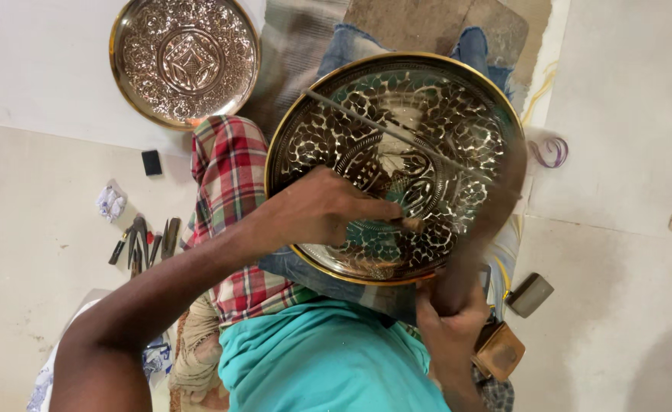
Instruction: The person uses a chisel and wooden mallet to engrave a decorative pattern into a brass plate. They repeatedly strike the chisel along the design, occasionally repositioning the plate and wiping the surface with their hand.
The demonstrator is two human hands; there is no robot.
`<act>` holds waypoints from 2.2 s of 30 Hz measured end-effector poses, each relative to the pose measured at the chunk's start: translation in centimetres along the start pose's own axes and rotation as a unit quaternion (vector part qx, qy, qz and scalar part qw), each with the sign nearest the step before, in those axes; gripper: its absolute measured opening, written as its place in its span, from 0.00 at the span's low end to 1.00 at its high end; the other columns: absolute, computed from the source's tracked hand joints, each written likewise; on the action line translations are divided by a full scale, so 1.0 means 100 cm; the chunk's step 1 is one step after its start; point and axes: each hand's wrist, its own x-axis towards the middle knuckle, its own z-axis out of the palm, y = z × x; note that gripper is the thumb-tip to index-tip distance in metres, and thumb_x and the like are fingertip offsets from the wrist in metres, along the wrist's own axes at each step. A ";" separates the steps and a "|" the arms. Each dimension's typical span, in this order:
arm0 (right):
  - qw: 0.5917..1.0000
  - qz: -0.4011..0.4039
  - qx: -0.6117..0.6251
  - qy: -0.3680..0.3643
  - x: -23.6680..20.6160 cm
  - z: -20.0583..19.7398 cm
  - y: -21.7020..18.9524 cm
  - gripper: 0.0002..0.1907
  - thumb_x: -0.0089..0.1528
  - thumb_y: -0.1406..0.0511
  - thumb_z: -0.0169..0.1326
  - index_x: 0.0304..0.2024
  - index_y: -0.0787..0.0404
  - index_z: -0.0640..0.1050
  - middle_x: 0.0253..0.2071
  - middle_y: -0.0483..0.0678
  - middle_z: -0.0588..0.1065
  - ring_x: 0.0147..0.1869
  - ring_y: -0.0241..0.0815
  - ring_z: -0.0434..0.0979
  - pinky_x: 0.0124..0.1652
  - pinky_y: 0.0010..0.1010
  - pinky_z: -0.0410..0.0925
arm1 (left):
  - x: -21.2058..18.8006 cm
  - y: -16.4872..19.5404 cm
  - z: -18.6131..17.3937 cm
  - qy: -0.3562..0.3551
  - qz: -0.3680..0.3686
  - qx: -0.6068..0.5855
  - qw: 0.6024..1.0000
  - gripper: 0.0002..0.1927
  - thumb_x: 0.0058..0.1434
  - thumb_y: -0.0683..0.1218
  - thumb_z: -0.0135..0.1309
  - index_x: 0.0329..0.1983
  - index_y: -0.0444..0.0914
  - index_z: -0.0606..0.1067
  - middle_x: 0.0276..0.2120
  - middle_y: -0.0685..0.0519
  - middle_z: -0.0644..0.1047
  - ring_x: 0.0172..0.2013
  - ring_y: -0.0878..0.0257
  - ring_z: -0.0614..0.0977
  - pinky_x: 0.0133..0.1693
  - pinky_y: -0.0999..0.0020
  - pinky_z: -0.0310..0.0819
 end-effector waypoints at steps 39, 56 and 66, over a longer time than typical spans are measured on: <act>0.997 0.060 0.037 -0.010 -0.001 0.005 -0.015 0.13 0.55 0.73 0.60 0.42 0.65 0.74 0.31 0.47 0.77 0.34 0.37 0.80 0.38 0.28 0.72 | 0.006 0.000 -0.013 -0.059 -0.039 0.001 0.998 0.36 0.42 0.36 0.55 0.60 0.45 0.78 0.21 0.42 0.78 0.21 0.50 0.78 0.25 0.55 0.71; 0.997 0.072 0.006 -0.028 -0.004 0.007 -0.005 0.19 0.51 0.75 0.61 0.45 0.65 0.74 0.34 0.48 0.78 0.35 0.38 0.79 0.39 0.29 0.71 | 0.006 -0.007 -0.013 -0.060 -0.007 -0.025 0.998 0.36 0.41 0.37 0.54 0.58 0.43 0.78 0.28 0.42 0.80 0.27 0.47 0.81 0.29 0.53 0.73; 0.991 0.026 0.121 0.046 -0.004 0.012 -0.011 0.17 0.54 0.75 0.63 0.45 0.64 0.75 0.36 0.46 0.77 0.37 0.35 0.78 0.39 0.27 0.71 | 0.008 -0.009 -0.015 -0.047 -0.005 -0.042 0.998 0.36 0.42 0.35 0.54 0.59 0.45 0.77 0.29 0.43 0.81 0.23 0.53 0.81 0.26 0.58 0.73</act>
